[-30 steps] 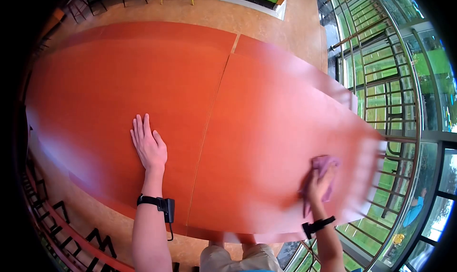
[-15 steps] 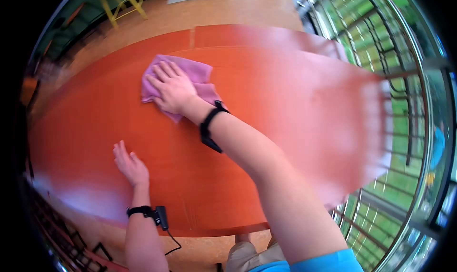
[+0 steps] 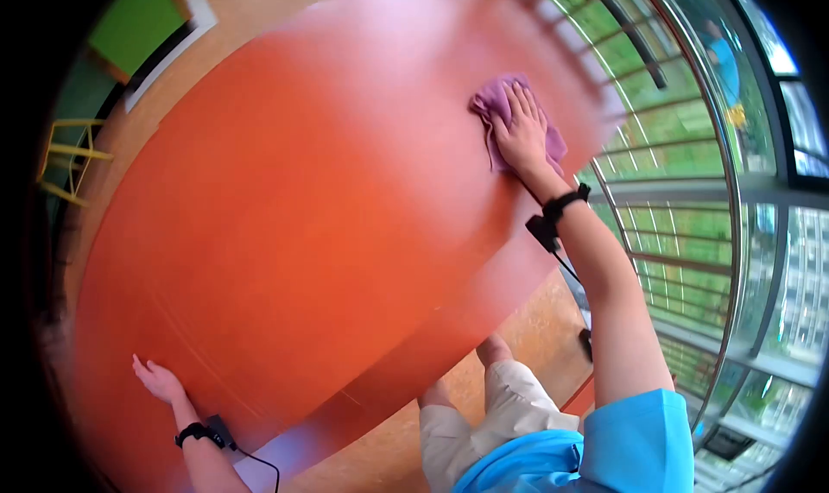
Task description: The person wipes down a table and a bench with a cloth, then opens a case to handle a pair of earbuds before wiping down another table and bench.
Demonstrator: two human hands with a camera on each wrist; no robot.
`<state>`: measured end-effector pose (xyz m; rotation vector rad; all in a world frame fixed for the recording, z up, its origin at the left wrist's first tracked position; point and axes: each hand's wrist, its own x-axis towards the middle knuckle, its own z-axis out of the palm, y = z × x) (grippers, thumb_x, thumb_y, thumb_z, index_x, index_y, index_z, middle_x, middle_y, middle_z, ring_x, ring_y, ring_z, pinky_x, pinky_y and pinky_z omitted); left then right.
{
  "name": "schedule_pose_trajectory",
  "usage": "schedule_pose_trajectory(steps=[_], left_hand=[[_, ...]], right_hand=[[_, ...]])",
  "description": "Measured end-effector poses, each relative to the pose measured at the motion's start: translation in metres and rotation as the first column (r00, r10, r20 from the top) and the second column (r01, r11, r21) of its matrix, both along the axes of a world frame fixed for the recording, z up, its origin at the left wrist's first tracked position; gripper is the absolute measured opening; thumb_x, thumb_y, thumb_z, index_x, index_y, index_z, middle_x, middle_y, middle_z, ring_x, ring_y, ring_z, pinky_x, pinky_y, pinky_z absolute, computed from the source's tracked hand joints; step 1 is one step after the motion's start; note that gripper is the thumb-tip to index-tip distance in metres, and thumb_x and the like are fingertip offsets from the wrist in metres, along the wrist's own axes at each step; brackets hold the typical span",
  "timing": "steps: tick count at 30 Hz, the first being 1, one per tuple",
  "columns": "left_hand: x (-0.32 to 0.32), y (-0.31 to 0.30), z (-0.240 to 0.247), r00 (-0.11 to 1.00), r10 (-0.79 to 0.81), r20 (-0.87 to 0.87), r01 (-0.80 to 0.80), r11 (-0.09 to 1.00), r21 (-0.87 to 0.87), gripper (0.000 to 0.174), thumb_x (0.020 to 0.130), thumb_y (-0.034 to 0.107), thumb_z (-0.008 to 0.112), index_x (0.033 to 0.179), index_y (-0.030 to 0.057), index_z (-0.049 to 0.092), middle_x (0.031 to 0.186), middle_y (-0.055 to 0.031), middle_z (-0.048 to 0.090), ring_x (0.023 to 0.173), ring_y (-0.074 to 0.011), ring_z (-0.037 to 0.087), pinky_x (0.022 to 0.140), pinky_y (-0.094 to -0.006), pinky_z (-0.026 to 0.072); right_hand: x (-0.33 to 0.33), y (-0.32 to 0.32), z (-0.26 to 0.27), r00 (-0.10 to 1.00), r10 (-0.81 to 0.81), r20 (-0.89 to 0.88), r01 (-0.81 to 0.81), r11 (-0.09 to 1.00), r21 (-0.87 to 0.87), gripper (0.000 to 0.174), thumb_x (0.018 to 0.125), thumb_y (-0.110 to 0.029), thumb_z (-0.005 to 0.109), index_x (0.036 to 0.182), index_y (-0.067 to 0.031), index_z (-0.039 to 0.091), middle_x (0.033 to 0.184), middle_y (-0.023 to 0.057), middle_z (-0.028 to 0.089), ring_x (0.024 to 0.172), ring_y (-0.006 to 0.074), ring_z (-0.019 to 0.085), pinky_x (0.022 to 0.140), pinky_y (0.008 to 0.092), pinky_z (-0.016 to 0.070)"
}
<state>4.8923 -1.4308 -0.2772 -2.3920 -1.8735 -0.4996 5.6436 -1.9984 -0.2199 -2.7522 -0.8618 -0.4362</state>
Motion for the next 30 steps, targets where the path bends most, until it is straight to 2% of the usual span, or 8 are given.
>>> schedule_pose_trajectory(steps=[6, 8, 12, 14, 21, 23, 28, 30], left_hand=[[-0.028, 0.025, 0.004, 0.989, -0.143, -0.034, 0.142, 0.989, -0.044, 0.053, 0.111, 0.026, 0.043, 0.154, -0.0050, 0.046, 0.158, -0.0283, 0.047, 0.145, -0.0447, 0.046, 0.123, -0.0477, 0.0352], [-0.047, 0.057, -0.012, 0.989, -0.147, 0.001, 0.146, 0.986, -0.082, 0.058, 0.112, 0.032, 0.042, 0.155, -0.0061, 0.044, 0.157, -0.0317, 0.047, 0.144, -0.0473, 0.045, 0.123, -0.0486, 0.0348], [0.015, -0.055, 0.022, 0.973, 0.200, -0.118, -0.225, 0.939, -0.260, 0.069, 0.112, 0.043, 0.033, 0.157, -0.0093, 0.039, 0.156, -0.0348, 0.045, 0.142, -0.0497, 0.046, 0.121, -0.0516, 0.0351], [0.062, -0.110, 0.029, 0.973, 0.230, -0.034, -0.229, 0.926, -0.301, 0.068, 0.112, 0.043, 0.034, 0.157, -0.0085, 0.039, 0.156, -0.0329, 0.046, 0.141, -0.0477, 0.047, 0.120, -0.0510, 0.0368], [0.281, -0.332, 0.061, 0.832, 0.344, 0.436, -0.072, 0.845, -0.530, 0.066, 0.111, 0.042, 0.036, 0.157, -0.0057, 0.041, 0.157, -0.0262, 0.047, 0.139, -0.0407, 0.051, 0.116, -0.0487, 0.0427], [0.334, -0.361, 0.069, 0.788, 0.370, 0.492, -0.038, 0.827, -0.561, 0.065, 0.111, 0.041, 0.037, 0.157, -0.0049, 0.042, 0.157, -0.0243, 0.048, 0.138, -0.0387, 0.052, 0.115, -0.0481, 0.0443], [0.280, -0.282, 0.054, 0.907, 0.174, 0.383, 0.042, 0.869, -0.493, 0.059, 0.111, 0.038, 0.042, 0.149, -0.0059, 0.049, 0.154, -0.0206, 0.050, 0.135, -0.0321, 0.054, 0.114, -0.0449, 0.0438], [0.244, -0.242, 0.051, 0.919, 0.094, 0.383, 0.118, 0.862, -0.493, 0.058, 0.111, 0.037, 0.042, 0.147, -0.0073, 0.050, 0.154, -0.0212, 0.051, 0.135, -0.0317, 0.054, 0.114, -0.0445, 0.0442]], right_hand=[[-0.128, -0.190, -0.002, 0.983, -0.164, -0.085, 0.175, 0.975, 0.140, 0.063, 0.093, -0.005, 0.064, 0.154, -0.0042, 0.047, 0.149, 0.0229, 0.054, 0.140, 0.0452, 0.048, 0.116, 0.0516, 0.0396], [-0.180, -0.256, -0.054, 0.810, -0.110, -0.576, 0.351, 0.877, 0.327, 0.043, 0.097, -0.002, 0.060, 0.140, -0.0006, 0.055, 0.126, 0.0282, 0.065, 0.124, 0.0458, 0.061, 0.106, 0.0467, 0.0480], [-0.298, -0.384, -0.148, 0.382, -0.329, -0.864, 0.387, 0.906, -0.174, 0.048, 0.104, -0.027, 0.055, 0.147, -0.0051, 0.052, 0.133, 0.0284, 0.064, 0.123, 0.0474, 0.062, 0.104, 0.0519, 0.0508], [-0.325, -0.438, -0.186, 0.331, -0.370, -0.868, 0.407, 0.886, -0.222, 0.052, 0.102, -0.028, 0.059, 0.149, -0.0057, 0.050, 0.130, 0.0287, 0.066, 0.118, 0.0488, 0.064, 0.100, 0.0529, 0.0526], [-0.141, -0.544, -0.215, 0.462, -0.550, -0.696, 0.684, 0.720, -0.116, 0.053, 0.098, -0.031, 0.068, 0.141, -0.0045, 0.052, 0.126, 0.0263, 0.066, 0.120, 0.0458, 0.063, 0.102, 0.0505, 0.0510], [-0.062, -0.572, -0.251, 0.672, -0.551, -0.495, 0.648, 0.761, 0.033, 0.052, 0.097, -0.033, 0.070, 0.139, -0.0045, 0.056, 0.128, 0.0253, 0.066, 0.121, 0.0458, 0.061, 0.102, 0.0501, 0.0506], [0.064, -0.553, -0.296, 0.801, -0.447, -0.398, 0.546, 0.818, 0.180, 0.063, 0.095, -0.041, 0.073, 0.146, -0.0065, 0.061, 0.137, 0.0237, 0.062, 0.127, 0.0412, 0.059, 0.106, 0.0481, 0.0498], [0.067, -0.527, -0.317, 0.784, -0.547, -0.292, 0.553, 0.830, -0.070, 0.067, 0.096, -0.052, 0.069, 0.148, -0.0117, 0.060, 0.140, 0.0205, 0.060, 0.134, 0.0378, 0.054, 0.106, 0.0510, 0.0481]])
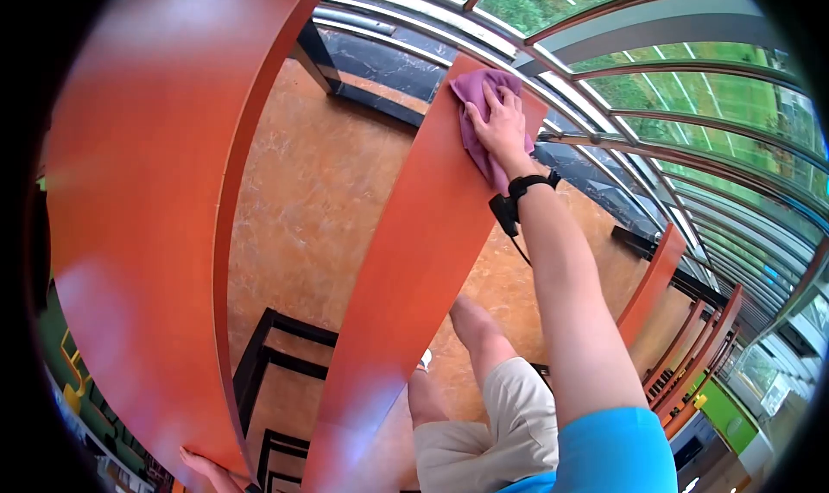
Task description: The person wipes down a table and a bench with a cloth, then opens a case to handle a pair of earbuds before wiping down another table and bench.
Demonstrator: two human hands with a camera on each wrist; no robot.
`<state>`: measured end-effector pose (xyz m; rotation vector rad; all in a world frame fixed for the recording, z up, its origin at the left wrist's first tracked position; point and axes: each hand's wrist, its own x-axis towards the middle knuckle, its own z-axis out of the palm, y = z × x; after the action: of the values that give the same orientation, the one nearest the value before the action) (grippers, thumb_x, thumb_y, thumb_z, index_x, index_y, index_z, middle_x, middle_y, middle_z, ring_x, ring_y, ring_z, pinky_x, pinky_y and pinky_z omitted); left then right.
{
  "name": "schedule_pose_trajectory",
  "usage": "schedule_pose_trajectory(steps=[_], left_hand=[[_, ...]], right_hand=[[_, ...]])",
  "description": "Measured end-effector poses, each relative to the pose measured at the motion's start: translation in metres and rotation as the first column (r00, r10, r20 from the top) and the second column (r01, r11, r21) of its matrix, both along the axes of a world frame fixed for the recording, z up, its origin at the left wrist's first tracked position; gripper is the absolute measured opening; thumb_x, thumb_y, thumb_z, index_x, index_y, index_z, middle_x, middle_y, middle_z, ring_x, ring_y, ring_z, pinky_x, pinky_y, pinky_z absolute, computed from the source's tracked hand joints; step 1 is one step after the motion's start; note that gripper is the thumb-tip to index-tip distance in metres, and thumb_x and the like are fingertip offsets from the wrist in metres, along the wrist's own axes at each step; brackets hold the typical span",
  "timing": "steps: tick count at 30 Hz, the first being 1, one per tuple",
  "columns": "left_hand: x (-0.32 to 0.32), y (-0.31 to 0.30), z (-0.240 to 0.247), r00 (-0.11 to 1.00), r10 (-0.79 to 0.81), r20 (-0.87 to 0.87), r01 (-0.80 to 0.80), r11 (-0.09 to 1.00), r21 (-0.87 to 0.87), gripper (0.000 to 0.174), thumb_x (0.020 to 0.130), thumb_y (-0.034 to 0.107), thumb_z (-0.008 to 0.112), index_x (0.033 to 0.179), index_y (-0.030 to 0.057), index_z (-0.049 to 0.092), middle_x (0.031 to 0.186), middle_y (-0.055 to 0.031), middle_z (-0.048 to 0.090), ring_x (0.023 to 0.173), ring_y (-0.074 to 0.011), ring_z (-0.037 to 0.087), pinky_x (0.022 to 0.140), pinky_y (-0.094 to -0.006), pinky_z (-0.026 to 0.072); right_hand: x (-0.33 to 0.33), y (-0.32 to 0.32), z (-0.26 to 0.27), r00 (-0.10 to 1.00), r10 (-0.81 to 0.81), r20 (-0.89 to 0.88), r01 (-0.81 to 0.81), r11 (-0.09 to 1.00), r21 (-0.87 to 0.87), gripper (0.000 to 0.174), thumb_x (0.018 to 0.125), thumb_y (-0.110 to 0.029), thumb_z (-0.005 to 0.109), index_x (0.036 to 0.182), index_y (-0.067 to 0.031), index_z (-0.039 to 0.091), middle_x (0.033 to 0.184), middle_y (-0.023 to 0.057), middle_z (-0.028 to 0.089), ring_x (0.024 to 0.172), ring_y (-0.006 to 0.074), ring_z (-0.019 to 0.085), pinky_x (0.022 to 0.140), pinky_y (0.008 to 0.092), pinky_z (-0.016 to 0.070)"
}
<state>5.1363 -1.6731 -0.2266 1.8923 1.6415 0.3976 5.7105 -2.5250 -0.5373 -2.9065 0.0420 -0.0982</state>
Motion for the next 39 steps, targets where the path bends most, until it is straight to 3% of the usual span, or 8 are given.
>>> schedule_pose_trajectory(steps=[6, 16, 24, 26, 28, 33, 36, 39], left_hand=[[0.033, -0.036, 0.020, 0.947, 0.293, 0.133, -0.244, 0.924, -0.296, 0.055, 0.111, 0.041, 0.040, 0.143, -0.0003, 0.056, 0.143, -0.0138, 0.060, 0.130, -0.0267, 0.058, 0.111, -0.0401, 0.0458], [0.010, -0.036, 0.004, 0.902, 0.045, 0.430, -0.004, 0.995, -0.095, 0.057, 0.102, 0.026, 0.063, 0.154, 0.0086, 0.048, 0.145, -0.0071, 0.060, 0.136, -0.0210, 0.055, 0.115, -0.0373, 0.0425], [-0.005, -0.031, 0.012, 0.855, -0.491, 0.165, 0.506, 0.861, -0.059, 0.067, 0.107, 0.037, 0.056, 0.161, 0.0003, 0.040, 0.156, -0.0138, 0.053, 0.146, -0.0226, 0.047, 0.123, -0.0343, 0.0311], [-0.001, -0.037, -0.005, 0.735, -0.545, -0.402, 0.677, 0.574, 0.460, 0.065, 0.108, 0.041, 0.046, 0.149, -0.0082, 0.049, 0.153, -0.0278, 0.052, 0.144, -0.0395, 0.048, 0.120, -0.0424, 0.0347], [-0.002, -0.053, -0.003, 0.714, -0.564, -0.415, 0.698, 0.525, 0.488, 0.063, 0.109, 0.039, 0.040, 0.149, -0.0094, 0.048, 0.153, -0.0316, 0.050, 0.142, -0.0456, 0.047, 0.120, -0.0454, 0.0352], [-0.021, -0.007, -0.004, 0.450, -0.485, -0.750, 0.886, 0.133, 0.445, 0.044, 0.108, 0.007, 0.037, 0.148, 0.0013, 0.054, 0.154, -0.0245, 0.052, 0.141, -0.0396, 0.051, 0.117, -0.0409, 0.0412], [-0.007, -0.055, 0.007, 0.749, -0.536, -0.389, 0.662, 0.591, 0.461, 0.046, 0.112, 0.023, 0.044, 0.149, -0.0012, 0.054, 0.154, -0.0210, 0.055, 0.143, -0.0335, 0.052, 0.119, -0.0376, 0.0381], [-0.011, -0.060, 0.013, 0.771, -0.557, -0.308, 0.636, 0.656, 0.406, 0.050, 0.112, 0.029, 0.048, 0.151, -0.0018, 0.052, 0.154, -0.0191, 0.056, 0.142, -0.0303, 0.052, 0.120, -0.0364, 0.0362]], right_hand=[[-0.060, 0.086, -0.013, 0.999, -0.028, 0.024, 0.029, 0.998, -0.053, 0.071, 0.092, -0.055, 0.068, 0.147, -0.0129, 0.052, 0.127, 0.0185, 0.057, 0.121, 0.0382, 0.051, 0.099, 0.0523, 0.0413], [-0.376, 0.254, 0.000, 0.968, 0.250, -0.006, -0.248, 0.961, 0.120, 0.071, 0.083, -0.052, 0.075, 0.138, -0.0114, 0.059, 0.118, 0.0129, 0.058, 0.114, 0.0353, 0.052, 0.093, 0.0518, 0.0391], [-0.713, 0.400, 0.023, 0.722, 0.662, -0.201, -0.583, 0.739, 0.339, 0.065, 0.081, -0.041, 0.075, 0.138, -0.0157, 0.059, 0.119, 0.0130, 0.058, 0.115, 0.0315, 0.055, 0.092, 0.0540, 0.0399], [-0.782, 0.422, 0.033, 0.486, 0.823, -0.294, -0.703, 0.568, 0.428, 0.063, 0.080, -0.040, 0.075, 0.137, -0.0173, 0.059, 0.119, 0.0101, 0.059, 0.118, 0.0295, 0.055, 0.091, 0.0527, 0.0407], [-0.826, 0.433, 0.038, 0.417, 0.870, -0.265, -0.750, 0.494, 0.441, 0.061, 0.082, -0.038, 0.074, 0.137, -0.0185, 0.058, 0.115, 0.0080, 0.058, 0.118, 0.0278, 0.055, 0.091, 0.0499, 0.0417], [-0.816, 0.408, 0.021, 0.209, 0.951, -0.227, -0.798, 0.300, 0.523, 0.054, 0.086, -0.040, 0.072, 0.134, -0.0209, 0.061, 0.115, 0.0077, 0.059, 0.122, 0.0297, 0.055, 0.098, 0.0522, 0.0425], [-0.749, 0.346, -0.006, 0.154, 0.942, -0.297, -0.806, 0.293, 0.514, 0.060, 0.078, -0.047, 0.081, 0.130, -0.0252, 0.063, 0.118, 0.0044, 0.061, 0.119, 0.0268, 0.057, 0.092, 0.0457, 0.0433], [-0.654, 0.268, -0.031, 0.294, 0.925, -0.242, -0.793, 0.377, 0.478, 0.055, 0.077, -0.048, 0.081, 0.126, -0.0259, 0.066, 0.113, 0.0059, 0.061, 0.112, 0.0291, 0.058, 0.089, 0.0487, 0.0447]])
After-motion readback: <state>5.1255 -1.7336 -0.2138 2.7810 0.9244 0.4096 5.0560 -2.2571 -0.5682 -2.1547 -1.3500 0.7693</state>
